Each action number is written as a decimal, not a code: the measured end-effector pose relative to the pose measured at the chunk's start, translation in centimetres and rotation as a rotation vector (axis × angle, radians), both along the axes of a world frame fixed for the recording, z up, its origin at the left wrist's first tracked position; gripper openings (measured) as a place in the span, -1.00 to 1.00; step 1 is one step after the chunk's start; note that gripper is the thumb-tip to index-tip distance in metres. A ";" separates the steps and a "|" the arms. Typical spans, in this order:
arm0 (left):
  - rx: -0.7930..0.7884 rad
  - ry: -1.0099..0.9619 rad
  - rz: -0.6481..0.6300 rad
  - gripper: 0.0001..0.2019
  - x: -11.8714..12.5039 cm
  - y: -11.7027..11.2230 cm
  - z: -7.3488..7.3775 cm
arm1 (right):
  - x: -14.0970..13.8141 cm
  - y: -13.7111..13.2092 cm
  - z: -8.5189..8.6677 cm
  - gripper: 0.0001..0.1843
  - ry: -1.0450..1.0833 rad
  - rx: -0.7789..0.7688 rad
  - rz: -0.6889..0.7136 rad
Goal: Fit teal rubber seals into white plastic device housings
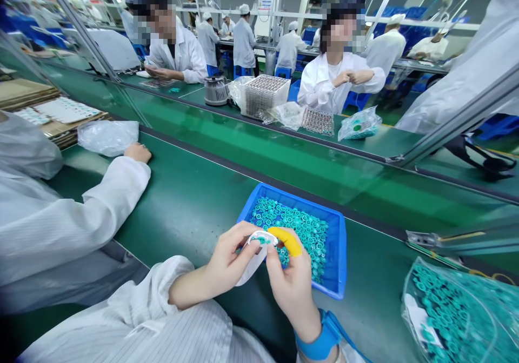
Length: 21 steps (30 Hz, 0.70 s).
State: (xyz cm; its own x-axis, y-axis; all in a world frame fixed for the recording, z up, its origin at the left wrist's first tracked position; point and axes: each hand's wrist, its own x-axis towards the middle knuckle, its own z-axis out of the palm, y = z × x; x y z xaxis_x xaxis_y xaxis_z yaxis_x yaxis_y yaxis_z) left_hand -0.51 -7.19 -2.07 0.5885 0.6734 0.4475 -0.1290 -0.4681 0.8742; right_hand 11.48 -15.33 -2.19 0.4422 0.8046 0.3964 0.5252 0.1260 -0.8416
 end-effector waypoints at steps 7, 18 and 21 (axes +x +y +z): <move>-0.004 -0.005 -0.004 -0.83 0.1 -0.1 0.0 | 0.0 -0.6 -0.5 -0.80 0.038 0.007 0.018; 0.160 -0.043 0.015 -0.81 0.2 -0.5 -0.8 | -0.4 -0.1 -0.4 -0.90 0.014 0.021 -0.019; 0.171 -0.039 0.037 -0.81 0.0 0.1 -0.4 | -0.3 -0.6 -0.6 -0.80 -0.005 0.025 -0.039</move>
State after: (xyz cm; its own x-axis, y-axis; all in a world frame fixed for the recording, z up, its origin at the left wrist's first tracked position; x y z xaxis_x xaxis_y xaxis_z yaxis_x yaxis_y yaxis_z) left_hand -0.50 -7.13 -2.51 0.5446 0.6065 0.5793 -0.1417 -0.6143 0.7762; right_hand 11.21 -15.93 -2.81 0.4707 0.7769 0.4183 0.5343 0.1263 -0.8358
